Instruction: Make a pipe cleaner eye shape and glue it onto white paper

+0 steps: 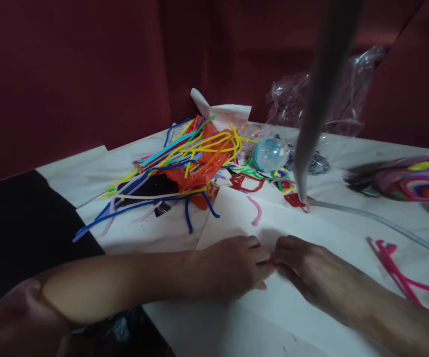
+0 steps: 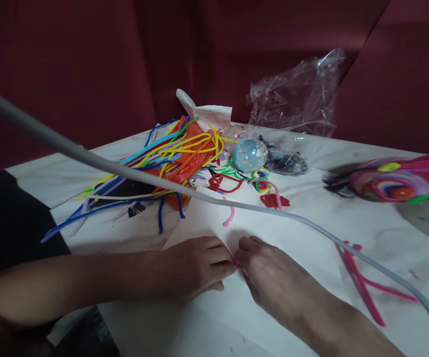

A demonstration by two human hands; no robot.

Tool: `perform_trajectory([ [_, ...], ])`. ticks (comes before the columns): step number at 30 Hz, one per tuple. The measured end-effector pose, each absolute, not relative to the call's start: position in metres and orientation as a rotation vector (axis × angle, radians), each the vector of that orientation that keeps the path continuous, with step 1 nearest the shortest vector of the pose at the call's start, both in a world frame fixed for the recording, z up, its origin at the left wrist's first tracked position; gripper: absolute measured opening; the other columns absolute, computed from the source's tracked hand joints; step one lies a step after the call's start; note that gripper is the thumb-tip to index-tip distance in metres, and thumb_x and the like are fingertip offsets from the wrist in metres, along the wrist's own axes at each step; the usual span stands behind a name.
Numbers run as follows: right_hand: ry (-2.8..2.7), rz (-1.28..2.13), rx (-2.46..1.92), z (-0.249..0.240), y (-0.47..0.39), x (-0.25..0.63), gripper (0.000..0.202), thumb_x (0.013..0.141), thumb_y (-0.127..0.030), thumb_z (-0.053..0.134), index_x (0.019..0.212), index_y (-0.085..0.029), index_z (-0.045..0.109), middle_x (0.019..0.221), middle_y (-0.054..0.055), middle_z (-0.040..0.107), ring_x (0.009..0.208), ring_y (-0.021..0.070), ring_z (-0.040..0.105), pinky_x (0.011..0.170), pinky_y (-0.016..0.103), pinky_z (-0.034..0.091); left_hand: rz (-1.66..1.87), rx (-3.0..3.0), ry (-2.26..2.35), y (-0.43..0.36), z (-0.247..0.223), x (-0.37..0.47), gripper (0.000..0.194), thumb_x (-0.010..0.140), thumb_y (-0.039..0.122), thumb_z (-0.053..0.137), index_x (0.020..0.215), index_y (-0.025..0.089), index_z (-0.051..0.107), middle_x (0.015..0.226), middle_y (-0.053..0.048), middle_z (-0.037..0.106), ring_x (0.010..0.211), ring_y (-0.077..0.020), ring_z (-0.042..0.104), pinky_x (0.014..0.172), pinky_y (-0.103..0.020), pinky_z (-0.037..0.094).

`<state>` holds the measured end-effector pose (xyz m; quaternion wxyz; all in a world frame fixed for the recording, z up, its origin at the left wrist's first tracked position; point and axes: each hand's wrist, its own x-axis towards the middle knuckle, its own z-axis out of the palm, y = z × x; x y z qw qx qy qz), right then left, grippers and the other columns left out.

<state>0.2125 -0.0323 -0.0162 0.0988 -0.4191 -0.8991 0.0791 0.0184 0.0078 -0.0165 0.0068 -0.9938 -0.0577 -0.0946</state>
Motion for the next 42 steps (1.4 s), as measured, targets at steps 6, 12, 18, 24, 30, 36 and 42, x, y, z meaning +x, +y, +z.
perform_trajectory([
  [6, -2.629, 0.121, -1.192, -0.0208, -0.0311, 0.2137, 0.024, 0.075, 0.002, 0.039, 0.079, -0.012, 0.058, 0.078, 0.008, 0.054, 0.069, 0.0216, 0.052, 0.062, 0.033, 0.043, -0.239, -3.091, -0.153, 0.0074, -0.0161, 0.0193, 0.020, 0.086, 0.029, 0.058, 0.091, 0.009, 0.060, 0.093, -0.008, 0.061, 0.087, -0.0191, 0.052, 0.082, -0.031, 0.039],
  [12, -2.618, 0.033, -1.188, -0.0227, -0.0302, 0.2124, 0.021, 0.076, -0.001, 0.037, 0.075, -0.014, 0.054, 0.075, 0.010, 0.053, 0.064, 0.0209, 0.049, 0.060, 0.031, 0.043, -0.288, -3.078, -0.145, 0.0077, -0.0167, 0.0197, 0.020, 0.087, 0.029, 0.057, 0.088, 0.009, 0.060, 0.090, -0.008, 0.061, 0.084, -0.0187, 0.053, 0.080, -0.031, 0.039],
  [18, -2.596, 0.098, -1.232, -0.0220, -0.0293, 0.2104, 0.022, 0.081, -0.003, 0.033, 0.074, -0.014, 0.050, 0.072, 0.010, 0.050, 0.061, 0.0212, 0.048, 0.056, 0.033, 0.040, -0.293, -3.087, -0.152, 0.0073, -0.0159, 0.0205, 0.021, 0.084, 0.030, 0.061, 0.086, 0.009, 0.061, 0.089, -0.008, 0.061, 0.087, -0.0193, 0.053, 0.080, -0.031, 0.040],
  [24, -2.556, 0.173, -1.260, -0.0209, -0.0286, 0.2122, 0.017, 0.081, -0.005, 0.035, 0.077, -0.017, 0.047, 0.071, 0.007, 0.050, 0.061, 0.0203, 0.048, 0.055, 0.031, 0.038, -0.291, -3.076, -0.155, 0.0065, -0.0148, 0.0207, 0.022, 0.083, 0.032, 0.062, 0.085, 0.009, 0.061, 0.087, -0.009, 0.060, 0.084, -0.0195, 0.054, 0.077, -0.032, 0.041],
  [30, -2.523, 0.171, -1.209, -0.0164, -0.0287, 0.2091, 0.025, 0.089, -0.008, 0.028, 0.076, -0.017, 0.048, 0.070, 0.007, 0.051, 0.057, 0.0201, 0.048, 0.050, 0.031, 0.036, -0.256, -3.069, -0.175, 0.0052, -0.0173, 0.0200, 0.024, 0.083, 0.032, 0.062, 0.088, 0.008, 0.061, 0.088, -0.009, 0.061, 0.088, -0.0210, 0.054, 0.079, -0.033, 0.041],
  [36, -2.517, 0.197, -1.218, -0.0165, -0.0339, 0.2117, 0.027, 0.090, -0.010, 0.029, 0.077, -0.017, 0.052, 0.074, 0.007, 0.052, 0.062, 0.0202, 0.052, 0.051, 0.031, 0.040, -0.328, -3.039, -0.164, 0.0046, -0.0203, 0.0186, 0.023, 0.084, 0.032, 0.061, 0.087, 0.009, 0.060, 0.086, -0.008, 0.059, 0.087, -0.0209, 0.054, 0.079, -0.032, 0.039],
  [42, -2.518, 0.195, -1.201, -0.0163, -0.0370, 0.2115, 0.030, 0.090, -0.010, 0.027, 0.079, -0.017, 0.054, 0.077, 0.007, 0.051, 0.066, 0.0208, 0.054, 0.054, 0.031, 0.044, -0.376, -3.053, -0.223, 0.0021, -0.0193, 0.0178, 0.030, 0.084, 0.032, 0.062, 0.095, 0.006, 0.056, 0.087, -0.008, 0.058, 0.084, -0.0205, 0.053, 0.078, -0.031, 0.039],
])
